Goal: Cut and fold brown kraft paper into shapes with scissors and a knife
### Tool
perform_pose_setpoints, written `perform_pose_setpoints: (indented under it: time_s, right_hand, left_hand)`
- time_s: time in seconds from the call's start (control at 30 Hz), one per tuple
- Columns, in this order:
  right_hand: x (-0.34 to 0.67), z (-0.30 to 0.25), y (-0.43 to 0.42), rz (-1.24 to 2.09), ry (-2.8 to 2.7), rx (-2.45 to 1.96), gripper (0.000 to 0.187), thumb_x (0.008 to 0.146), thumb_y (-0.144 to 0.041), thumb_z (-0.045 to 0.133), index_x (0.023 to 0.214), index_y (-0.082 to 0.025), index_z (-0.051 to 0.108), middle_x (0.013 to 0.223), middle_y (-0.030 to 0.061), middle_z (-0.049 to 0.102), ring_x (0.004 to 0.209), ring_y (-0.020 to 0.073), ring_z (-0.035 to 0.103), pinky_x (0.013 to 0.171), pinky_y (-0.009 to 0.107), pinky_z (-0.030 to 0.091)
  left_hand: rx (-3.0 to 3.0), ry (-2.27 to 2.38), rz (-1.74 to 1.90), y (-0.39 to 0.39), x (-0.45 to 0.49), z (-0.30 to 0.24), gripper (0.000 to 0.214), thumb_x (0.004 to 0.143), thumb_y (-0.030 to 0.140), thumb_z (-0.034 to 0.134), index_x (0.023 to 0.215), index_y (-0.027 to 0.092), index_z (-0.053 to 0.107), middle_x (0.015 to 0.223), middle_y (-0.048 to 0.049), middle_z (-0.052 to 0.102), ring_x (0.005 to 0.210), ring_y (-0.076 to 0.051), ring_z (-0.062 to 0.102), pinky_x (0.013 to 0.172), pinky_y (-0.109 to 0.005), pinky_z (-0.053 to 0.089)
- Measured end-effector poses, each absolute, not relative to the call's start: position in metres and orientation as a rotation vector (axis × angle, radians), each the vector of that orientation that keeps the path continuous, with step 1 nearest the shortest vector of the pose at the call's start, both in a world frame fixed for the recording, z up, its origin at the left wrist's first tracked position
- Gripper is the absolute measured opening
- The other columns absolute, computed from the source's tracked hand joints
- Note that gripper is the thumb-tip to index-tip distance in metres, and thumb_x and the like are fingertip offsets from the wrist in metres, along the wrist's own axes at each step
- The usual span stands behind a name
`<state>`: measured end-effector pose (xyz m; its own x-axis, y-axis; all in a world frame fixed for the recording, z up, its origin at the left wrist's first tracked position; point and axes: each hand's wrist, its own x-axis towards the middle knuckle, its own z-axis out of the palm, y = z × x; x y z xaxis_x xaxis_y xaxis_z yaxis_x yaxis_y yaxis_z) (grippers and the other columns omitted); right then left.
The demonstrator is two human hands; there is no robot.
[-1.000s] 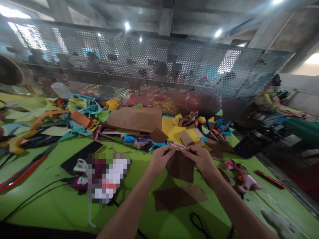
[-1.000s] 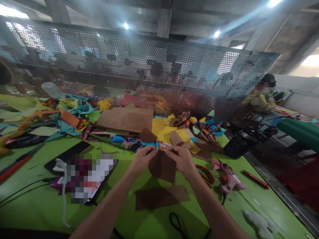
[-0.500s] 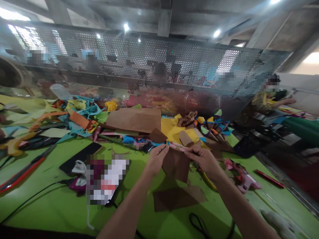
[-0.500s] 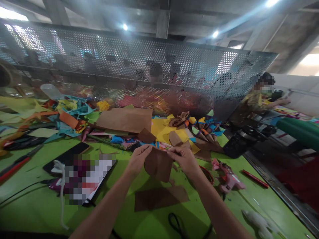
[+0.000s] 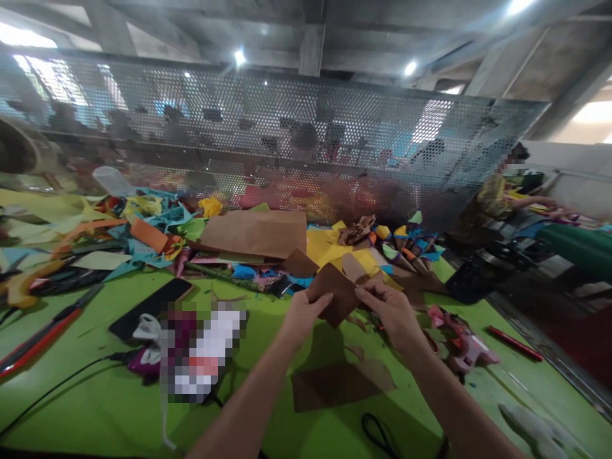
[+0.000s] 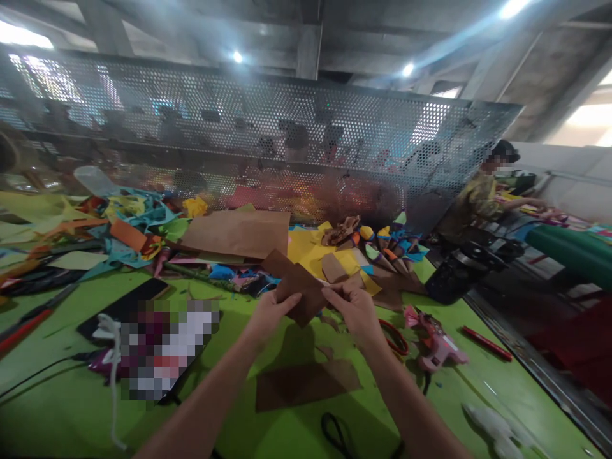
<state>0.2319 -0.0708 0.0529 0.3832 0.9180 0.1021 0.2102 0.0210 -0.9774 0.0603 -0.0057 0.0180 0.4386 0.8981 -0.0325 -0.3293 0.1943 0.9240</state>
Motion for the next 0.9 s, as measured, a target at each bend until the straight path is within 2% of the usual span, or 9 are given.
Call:
perform_pose_setpoints:
  time_s: [0.1,0.27,0.37,0.47,0.5,0.6,0.73,0.9]
  right_hand:
    - [0.229,0.053,-0.072,0.729,-1.093,-1.514,0.033,0.066,-0.049,0.079,0.065,-0.018,0.068,0.060,0.0008,0.062,0.056,0.0146,0.053,0.055,0.027,0.043]
    - [0.221,0.051,-0.070,0.708,-1.034,-1.431,0.034,0.072,-0.053,0.073,0.068,-0.020,0.067,0.061,0.0004,0.063,0.057,0.0157,0.057,0.055,0.026,0.046]
    - [0.237,0.048,-0.076,0.653,-1.179,-1.516,0.035,0.081,-0.052,0.062,0.084,-0.019,0.073,0.078,0.0049,0.072,0.071,0.0222,0.065,0.065,0.031,0.049]
    - [0.274,0.038,-0.092,0.353,-1.481,-1.820,0.030,0.086,-0.041,0.054,0.099,-0.023,0.073,0.102,0.0076,0.074,0.096,0.0296,0.066,0.084,0.038,0.048]
    - [0.287,0.033,-0.099,0.272,-1.596,-1.932,0.028,0.085,-0.035,0.053,0.101,-0.023,0.072,0.105,0.0084,0.074,0.099,0.0304,0.066,0.087,0.040,0.046]
    - [0.317,0.016,-0.118,0.128,-1.818,-2.158,0.039,0.073,-0.017,0.052,0.108,-0.021,0.068,0.117,0.0121,0.067,0.110,0.0308,0.060,0.095,0.041,0.043]
    - [0.321,0.008,-0.129,0.122,-1.972,-2.269,0.055,0.064,-0.010,0.050,0.117,-0.016,0.060,0.124,0.0169,0.059,0.111,0.0299,0.058,0.092,0.039,0.043]
    - [0.301,0.025,-0.129,0.182,-1.948,-2.481,0.057,0.067,-0.014,0.049,0.123,-0.018,0.057,0.116,0.0161,0.063,0.104,0.0339,0.061,0.079,0.041,0.045]
  left_hand:
    - [1.017,0.654,0.983,-0.007,0.061,0.017,0.039,0.060,0.041,0.085,0.086,0.013,0.076,0.087,-0.0082,0.076,0.076,-0.021,0.068,0.074,-0.031,0.052]
    - [0.957,0.672,1.006,-0.008,0.062,0.018,0.046,0.058,0.043,0.085,0.091,0.013,0.075,0.091,-0.0095,0.076,0.078,-0.021,0.068,0.074,-0.031,0.052]
    - [0.955,0.717,1.068,-0.005,0.061,0.017,0.043,0.057,0.041,0.085,0.088,0.013,0.076,0.089,-0.0079,0.076,0.079,-0.020,0.067,0.076,-0.030,0.051]
    - [0.887,0.745,1.144,-0.001,0.059,0.017,0.039,0.058,0.038,0.084,0.087,0.013,0.075,0.086,-0.0064,0.076,0.075,-0.018,0.067,0.072,-0.028,0.050]
    - [0.855,0.742,1.150,0.000,0.059,0.017,0.040,0.057,0.038,0.084,0.087,0.013,0.074,0.085,-0.0061,0.075,0.072,-0.017,0.066,0.069,-0.027,0.050]
    - [0.775,0.730,1.108,-0.001,0.059,0.020,0.041,0.054,0.039,0.085,0.083,0.013,0.072,0.073,-0.0045,0.073,0.056,-0.013,0.061,0.057,-0.025,0.048]
    - [0.710,0.701,1.079,-0.002,0.059,0.020,0.040,0.052,0.037,0.087,0.078,0.013,0.069,0.065,-0.0013,0.069,0.048,-0.010,0.056,0.048,-0.022,0.045]
    - [0.634,0.666,1.013,0.001,0.059,0.012,0.043,0.050,0.037,0.088,0.079,0.013,0.068,0.064,-0.0008,0.069,0.045,-0.009,0.056,0.041,-0.020,0.042]
